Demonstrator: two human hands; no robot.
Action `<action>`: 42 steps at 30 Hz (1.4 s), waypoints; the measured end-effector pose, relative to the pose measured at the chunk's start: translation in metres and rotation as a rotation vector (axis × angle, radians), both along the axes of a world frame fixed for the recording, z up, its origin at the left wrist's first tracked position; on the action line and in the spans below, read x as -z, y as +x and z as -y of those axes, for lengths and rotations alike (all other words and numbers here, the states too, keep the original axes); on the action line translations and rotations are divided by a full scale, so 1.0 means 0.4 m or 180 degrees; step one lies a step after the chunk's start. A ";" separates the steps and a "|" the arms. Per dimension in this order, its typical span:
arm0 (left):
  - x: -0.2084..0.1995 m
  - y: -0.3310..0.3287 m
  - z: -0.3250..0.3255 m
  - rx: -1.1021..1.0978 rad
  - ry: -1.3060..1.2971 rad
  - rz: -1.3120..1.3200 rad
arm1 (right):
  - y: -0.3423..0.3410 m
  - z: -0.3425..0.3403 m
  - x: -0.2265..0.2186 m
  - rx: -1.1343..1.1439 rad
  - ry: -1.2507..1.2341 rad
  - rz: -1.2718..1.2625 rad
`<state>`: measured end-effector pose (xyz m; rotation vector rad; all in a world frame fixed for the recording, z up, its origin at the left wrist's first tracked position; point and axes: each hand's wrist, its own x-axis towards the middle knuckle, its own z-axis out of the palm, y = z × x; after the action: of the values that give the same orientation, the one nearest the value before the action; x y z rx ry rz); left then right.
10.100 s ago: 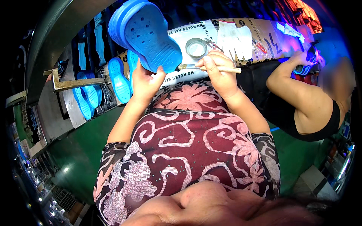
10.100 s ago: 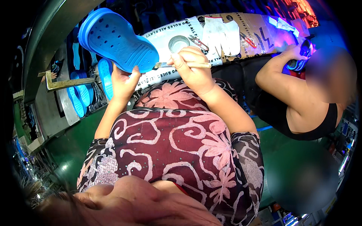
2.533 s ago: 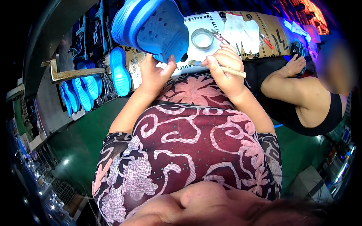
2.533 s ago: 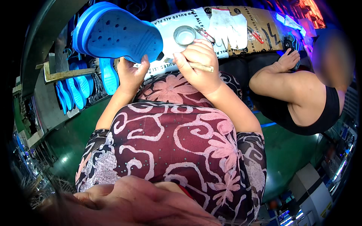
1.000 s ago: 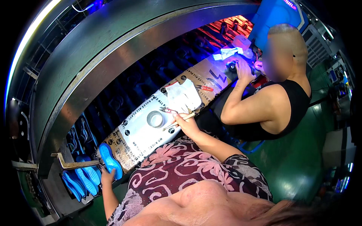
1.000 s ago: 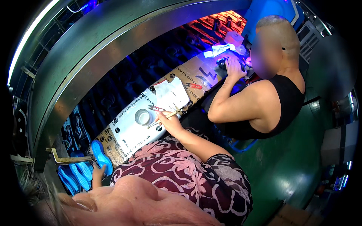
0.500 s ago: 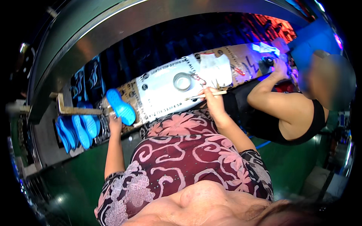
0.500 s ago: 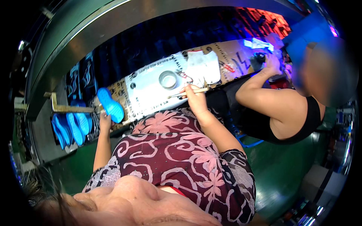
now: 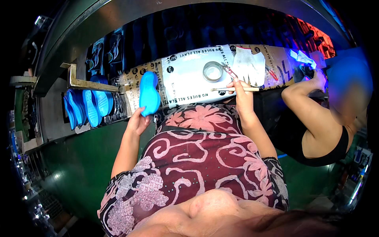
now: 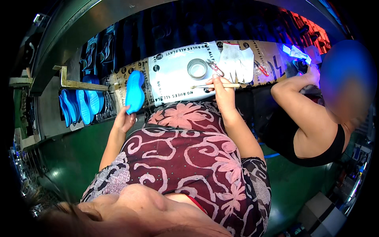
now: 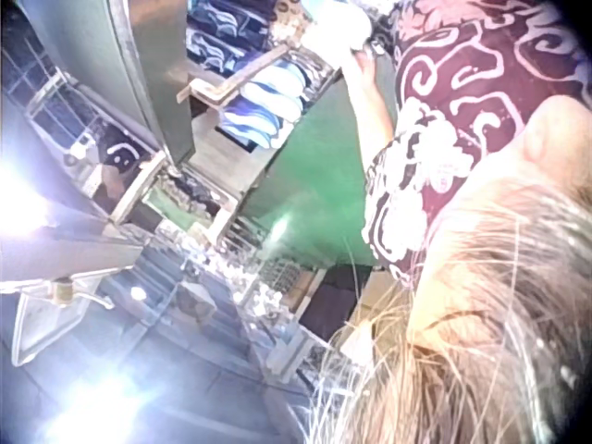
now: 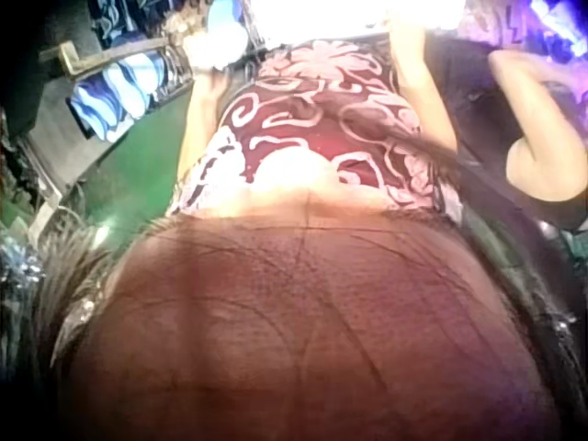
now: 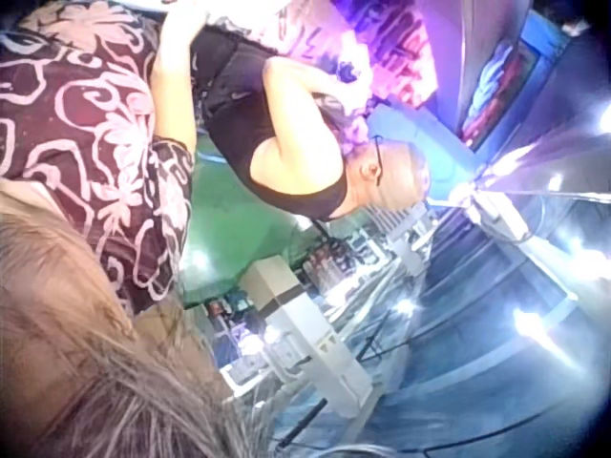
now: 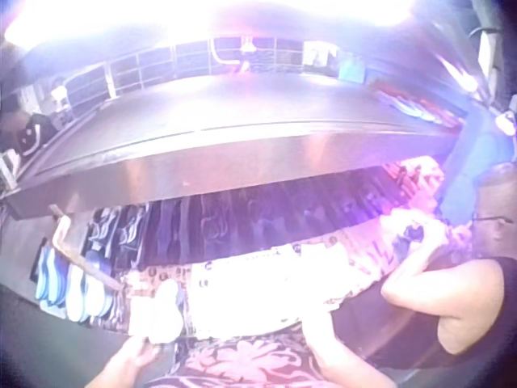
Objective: The person repeatedly applies liquid adhesive onto shoe soles using a brush and places the soles onto a conveyor belt.
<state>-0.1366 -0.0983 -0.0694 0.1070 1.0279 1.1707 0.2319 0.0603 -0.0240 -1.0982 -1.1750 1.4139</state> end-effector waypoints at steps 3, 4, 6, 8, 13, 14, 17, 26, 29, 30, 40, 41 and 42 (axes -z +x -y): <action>-0.131 0.132 -0.096 -0.0536 0.0363 -0.1048 | 0.001 -0.011 -0.025 0.0016 0.0140 0.0079; -0.143 0.140 -0.113 -0.0135 0.0676 -0.1326 | -0.001 -0.012 -0.046 0.0084 0.0098 0.0026; -0.193 0.208 -0.151 -0.0160 0.0840 -0.1763 | -0.003 -0.016 -0.068 0.0016 0.0113 -0.0094; -0.188 0.229 -0.191 0.0176 0.1051 -0.2155 | -0.015 -0.010 -0.102 -0.0056 0.0178 -0.0246; -0.160 0.290 -0.244 0.0318 0.1292 -0.2260 | -0.060 -0.002 -0.152 -0.0609 0.1518 0.0612; -0.159 0.301 -0.248 0.0312 0.1405 -0.2363 | -0.067 -0.001 -0.156 -0.0691 0.1786 0.0727; -0.166 0.324 -0.255 0.0345 0.1609 -0.2595 | -0.082 0.001 -0.138 -0.0626 0.2130 0.0878; -0.181 0.350 -0.251 0.0211 0.1824 -0.2855 | -0.094 -0.002 -0.121 -0.0629 0.2445 0.1120; -0.179 0.345 -0.246 0.0209 0.1807 -0.2978 | -0.093 -0.001 -0.117 -0.0606 0.2336 0.1126; -0.182 0.345 -0.244 0.0210 0.1785 -0.3029 | -0.093 -0.002 -0.114 -0.0517 0.2279 0.1074; -0.179 0.353 -0.242 0.0000 0.2005 -0.2958 | -0.087 0.004 -0.133 -0.0543 0.2282 0.1053; -0.180 0.354 -0.242 0.0006 0.2003 -0.2957 | -0.090 0.005 -0.136 -0.0628 0.2342 0.0995; -0.184 0.356 -0.242 0.0025 0.2016 -0.2932 | -0.092 0.004 -0.135 -0.0624 0.2337 0.0994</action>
<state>0.0058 -0.0014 0.0042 1.2383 1.3854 1.4324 0.1950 0.0588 0.0300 -0.6942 -1.8704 0.8246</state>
